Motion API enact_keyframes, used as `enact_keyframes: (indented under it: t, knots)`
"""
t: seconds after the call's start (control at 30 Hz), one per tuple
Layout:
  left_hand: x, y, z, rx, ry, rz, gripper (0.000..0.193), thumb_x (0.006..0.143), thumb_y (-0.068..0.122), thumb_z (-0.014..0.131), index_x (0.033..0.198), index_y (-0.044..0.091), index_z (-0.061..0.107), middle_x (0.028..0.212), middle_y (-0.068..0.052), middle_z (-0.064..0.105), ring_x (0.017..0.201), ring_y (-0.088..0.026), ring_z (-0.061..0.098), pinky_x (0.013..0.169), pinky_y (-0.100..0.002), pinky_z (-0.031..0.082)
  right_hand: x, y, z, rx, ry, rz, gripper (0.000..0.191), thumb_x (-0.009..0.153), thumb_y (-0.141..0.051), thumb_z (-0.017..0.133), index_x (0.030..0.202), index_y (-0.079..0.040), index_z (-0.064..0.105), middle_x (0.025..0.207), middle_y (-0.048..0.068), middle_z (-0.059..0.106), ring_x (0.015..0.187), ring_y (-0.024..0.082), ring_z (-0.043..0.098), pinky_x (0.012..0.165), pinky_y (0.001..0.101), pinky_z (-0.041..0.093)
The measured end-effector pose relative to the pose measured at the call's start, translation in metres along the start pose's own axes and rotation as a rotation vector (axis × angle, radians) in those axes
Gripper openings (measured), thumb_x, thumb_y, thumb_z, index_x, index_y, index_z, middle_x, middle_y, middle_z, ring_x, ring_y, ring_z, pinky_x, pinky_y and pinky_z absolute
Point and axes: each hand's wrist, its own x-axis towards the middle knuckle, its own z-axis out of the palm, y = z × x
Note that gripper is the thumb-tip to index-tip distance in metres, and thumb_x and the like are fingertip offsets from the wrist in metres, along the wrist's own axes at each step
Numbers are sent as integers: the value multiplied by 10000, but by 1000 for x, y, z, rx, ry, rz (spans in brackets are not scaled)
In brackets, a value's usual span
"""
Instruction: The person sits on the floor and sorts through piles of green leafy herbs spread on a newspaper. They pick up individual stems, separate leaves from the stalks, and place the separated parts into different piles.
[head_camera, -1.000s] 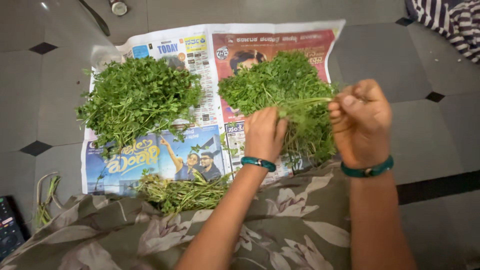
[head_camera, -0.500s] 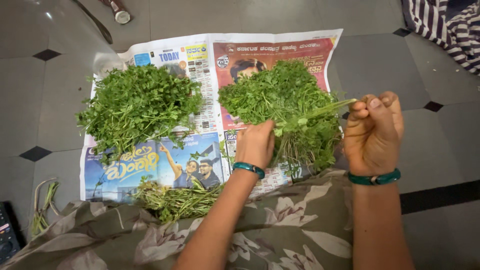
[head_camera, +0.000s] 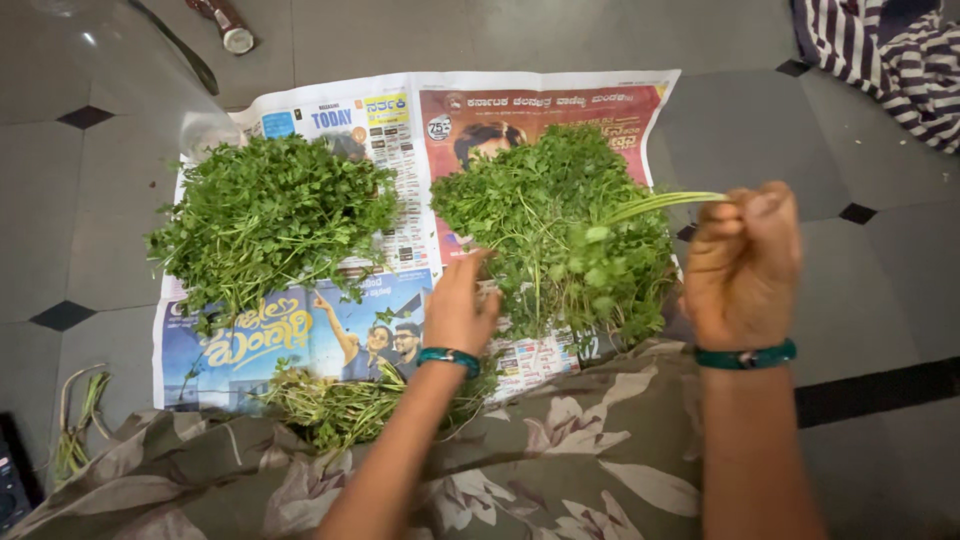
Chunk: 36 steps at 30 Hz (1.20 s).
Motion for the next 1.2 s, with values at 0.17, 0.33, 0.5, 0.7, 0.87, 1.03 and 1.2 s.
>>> enact_keyframes:
  t: [0.17, 0.33, 0.5, 0.7, 0.87, 1.03, 1.2]
  knots:
    - [0, 13, -56, -126, 120, 84, 464, 866, 51, 705, 1317, 81, 599, 1099, -118, 682, 965, -261, 684, 879, -381, 553, -5, 26, 29, -338, -32, 33, 166, 1031, 94, 627, 1071, -54, 564, 964, 123, 673, 847, 190, 696, 861, 295, 611]
    - [-20, 34, -123, -11, 136, 359, 415, 900, 74, 722, 1296, 30, 605, 1131, -148, 659, 1037, -295, 653, 912, -400, 530, -21, 69, 61, -735, -185, 129, 175, 936, 116, 614, 978, -43, 552, 933, 124, 692, 834, 203, 733, 757, 355, 664]
    - [-50, 52, -156, 4, -8, 467, 493, 815, 117, 773, 1265, -2, 612, 1190, -178, 635, 1076, -358, 608, 897, -435, 505, -47, 111, 84, -677, -327, 348, 143, 939, 113, 636, 983, -10, 576, 952, 148, 722, 874, 208, 750, 775, 346, 663]
    - [-58, 34, -146, -50, 82, 307, 176, 888, 30, 731, 1059, 33, 693, 992, -116, 702, 925, -294, 695, 794, -362, 546, -71, 133, 96, -495, -360, 484, 202, 972, 84, 681, 1100, -4, 551, 1067, 120, 683, 1005, 177, 708, 892, 333, 609]
    - [-55, 8, -138, -321, 144, 16, 111, 939, 51, 731, 1042, 8, 724, 879, -68, 716, 749, -136, 674, 668, -267, 536, -68, 140, 93, -763, -484, 442, 503, 881, -29, 767, 1316, -41, 514, 1293, 77, 640, 1189, 142, 637, 1029, 334, 542]
    - [-47, -19, -130, -779, 214, -196, 155, 995, 83, 682, 1116, -10, 710, 931, -10, 718, 789, -57, 645, 699, -209, 530, -60, 162, 73, -1369, -607, 594, 258, 906, -184, 770, 1163, -165, 758, 957, 25, 817, 798, 150, 770, 785, 330, 636]
    - [-44, -40, -129, -799, 306, -178, 190, 1037, 120, 653, 1162, -16, 697, 917, -8, 693, 796, -62, 640, 722, -202, 528, -45, 160, 46, -1566, -547, 417, 272, 828, -107, 794, 1091, -172, 773, 1003, 50, 795, 865, 178, 767, 780, 359, 620]
